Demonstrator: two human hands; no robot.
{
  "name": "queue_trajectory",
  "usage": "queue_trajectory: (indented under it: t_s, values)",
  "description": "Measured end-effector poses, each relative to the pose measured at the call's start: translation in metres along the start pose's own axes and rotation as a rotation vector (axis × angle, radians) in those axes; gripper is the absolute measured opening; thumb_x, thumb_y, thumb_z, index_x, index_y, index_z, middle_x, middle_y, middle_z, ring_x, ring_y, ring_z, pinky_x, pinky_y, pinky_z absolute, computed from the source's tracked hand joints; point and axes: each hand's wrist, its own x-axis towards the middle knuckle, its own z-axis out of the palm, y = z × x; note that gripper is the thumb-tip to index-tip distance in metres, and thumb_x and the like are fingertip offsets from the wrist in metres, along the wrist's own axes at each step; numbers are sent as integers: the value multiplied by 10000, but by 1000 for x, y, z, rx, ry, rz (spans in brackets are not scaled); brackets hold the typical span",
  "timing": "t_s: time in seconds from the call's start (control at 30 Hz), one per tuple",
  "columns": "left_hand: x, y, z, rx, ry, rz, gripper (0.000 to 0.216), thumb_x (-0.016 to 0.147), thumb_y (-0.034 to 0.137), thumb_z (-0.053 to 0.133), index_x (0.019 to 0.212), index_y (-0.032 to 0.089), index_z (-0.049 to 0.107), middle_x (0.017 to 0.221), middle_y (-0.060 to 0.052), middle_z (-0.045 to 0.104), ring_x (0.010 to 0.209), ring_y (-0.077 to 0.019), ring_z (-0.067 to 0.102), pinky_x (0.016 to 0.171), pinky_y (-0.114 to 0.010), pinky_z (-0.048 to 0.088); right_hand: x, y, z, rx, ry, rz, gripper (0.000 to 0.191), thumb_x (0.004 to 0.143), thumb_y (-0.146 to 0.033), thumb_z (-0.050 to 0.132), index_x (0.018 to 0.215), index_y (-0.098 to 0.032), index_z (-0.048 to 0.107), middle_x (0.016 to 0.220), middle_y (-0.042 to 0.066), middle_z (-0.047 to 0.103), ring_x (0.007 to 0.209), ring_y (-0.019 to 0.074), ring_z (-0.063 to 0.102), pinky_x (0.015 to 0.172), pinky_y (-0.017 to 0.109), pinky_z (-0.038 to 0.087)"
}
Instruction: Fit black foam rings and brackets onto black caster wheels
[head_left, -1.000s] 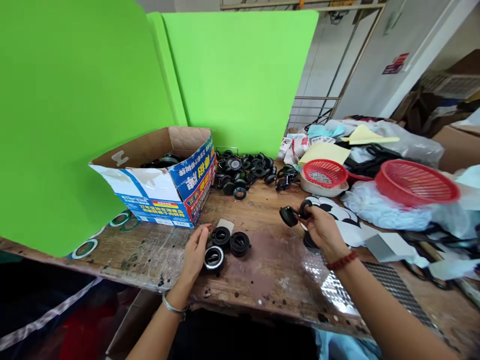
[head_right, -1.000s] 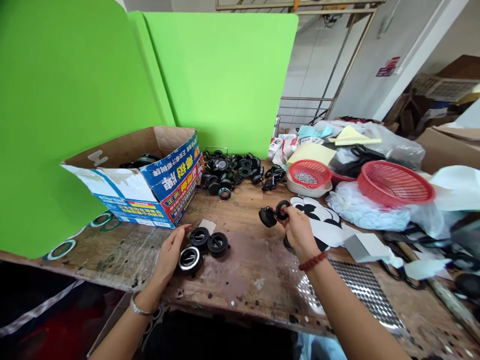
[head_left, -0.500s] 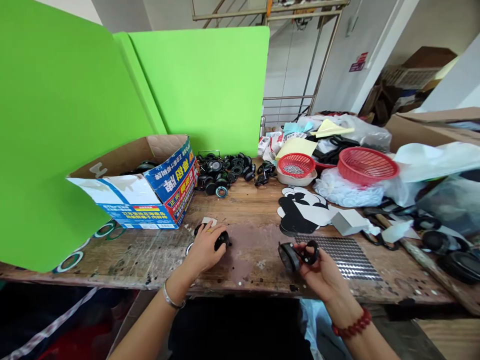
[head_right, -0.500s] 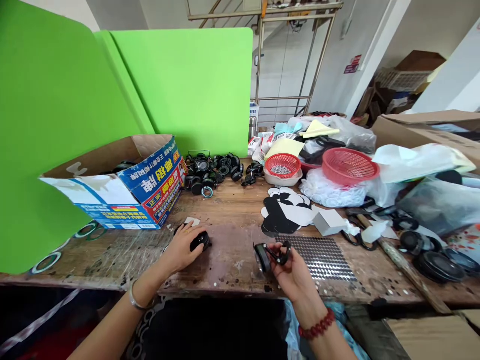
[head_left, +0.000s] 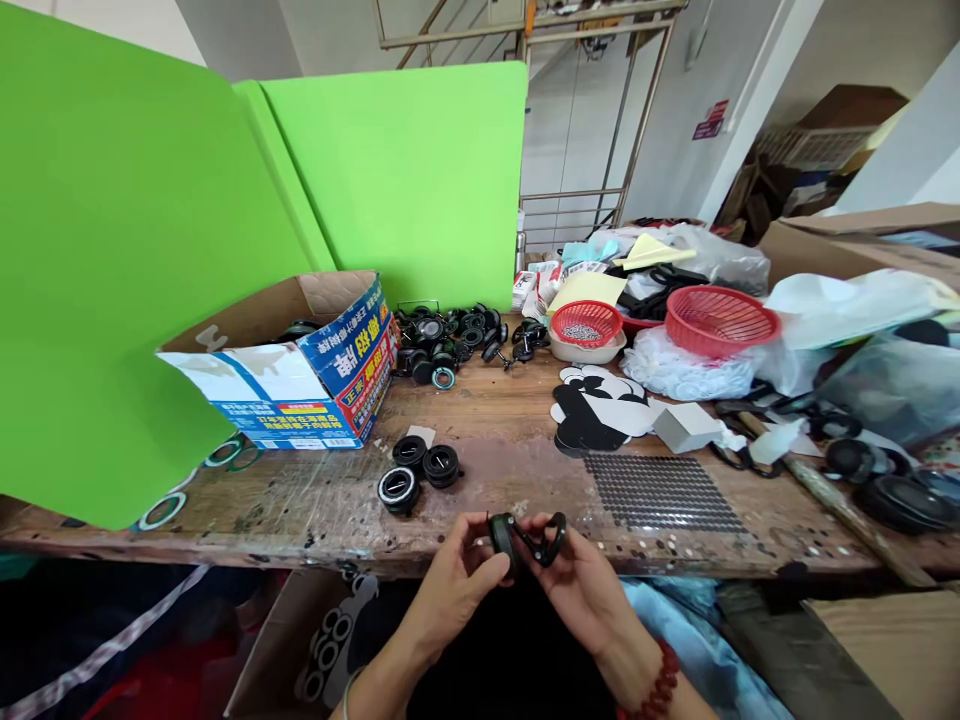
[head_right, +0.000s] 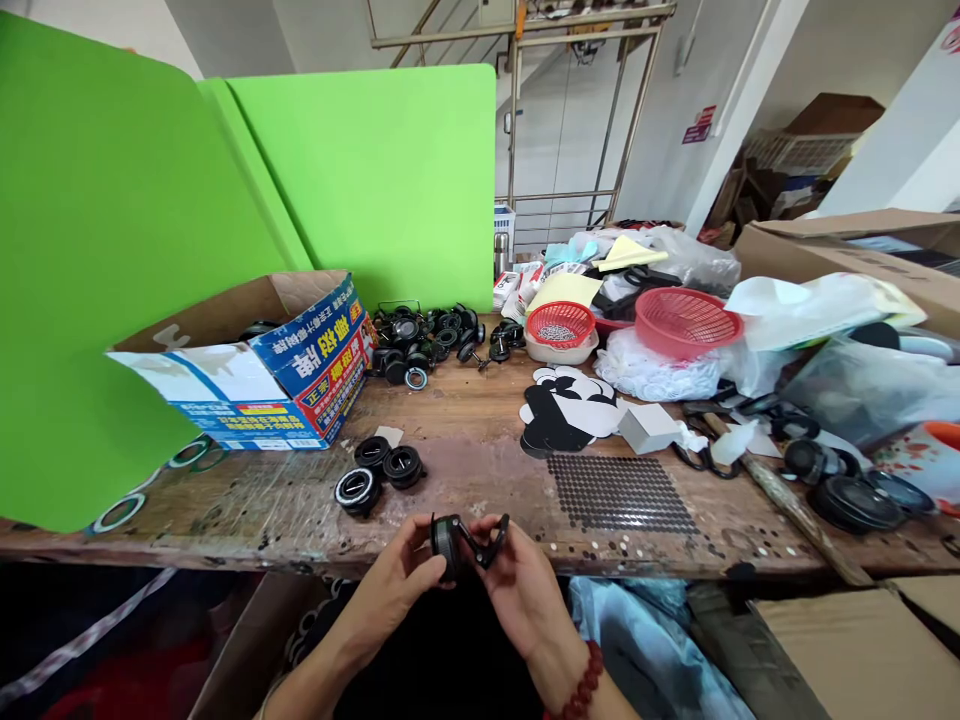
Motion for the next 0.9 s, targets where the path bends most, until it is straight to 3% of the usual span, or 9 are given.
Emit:
queue_trajectory:
  t_s: [0.13, 0.27, 0.37, 0.47, 0.53, 0.6, 0.77, 0.9]
  values:
    - [-18, 3, -9, 7, -16, -55, 629, 706, 561, 779, 1171, 236, 505, 1067, -62, 615, 928, -220, 593, 725, -322, 543, -23, -1, -3, -376, -46, 49, 325, 637, -345, 849, 893, -164, 766, 869, 57, 753, 832, 186, 688, 755, 282, 535]
    - [-35, 3, -14, 50, -116, -129, 618, 746, 626, 719, 1185, 232, 535, 989, -45, 609, 842, -187, 560, 690, -284, 495, -36, -14, -13, -715, -208, 38, 387, 695, -263, 779, 1071, -191, 727, 955, 46, 747, 829, 173, 683, 747, 282, 519]
    - [-41, 0, -16, 32, -138, -161, 607, 764, 657, 687, 1173, 235, 534, 919, -28, 598, 764, -166, 536, 632, -259, 441, -30, -36, -32, -897, -280, -44, 315, 698, -261, 751, 1004, -195, 721, 939, 38, 748, 817, 174, 669, 755, 290, 509]
    - [-41, -4, -15, -20, -157, -169, 595, 783, 642, 679, 1187, 236, 518, 850, -19, 597, 721, -159, 531, 632, -269, 431, -11, -66, -59, -1195, -94, -354, 108, 744, -303, 670, 777, -200, 683, 754, 22, 695, 710, 181, 614, 658, 288, 469]
    - [-39, -6, -13, -62, -176, -165, 607, 775, 623, 703, 1198, 230, 513, 811, -20, 601, 705, -158, 528, 638, -278, 438, 3, -86, -74, -1490, 78, -626, 103, 780, -265, 593, 697, -213, 627, 698, 27, 631, 677, 187, 563, 640, 299, 437]
    - [-38, -7, -12, -125, -182, -173, 614, 754, 601, 741, 1186, 225, 521, 780, -17, 593, 695, -156, 515, 610, -267, 433, 15, -100, -83, -1737, 140, -782, 138, 804, -206, 535, 679, -216, 591, 723, 47, 602, 702, 198, 544, 669, 313, 426]
    - [-32, -8, -14, -272, -168, -179, 579, 757, 565, 773, 1162, 231, 530, 750, 7, 547, 670, -129, 474, 564, -230, 412, 36, -106, -82, -1906, 109, -787, 172, 824, -140, 508, 680, -205, 577, 769, 52, 587, 745, 196, 552, 713, 307, 430]
    - [-21, -10, -17, -312, -155, -192, 554, 814, 632, 680, 1157, 231, 511, 732, -4, 585, 627, -130, 515, 552, -237, 423, 48, -104, -78, -1994, 86, -752, 190, 841, -131, 519, 678, -195, 592, 779, 58, 601, 755, 192, 552, 705, 294, 417]
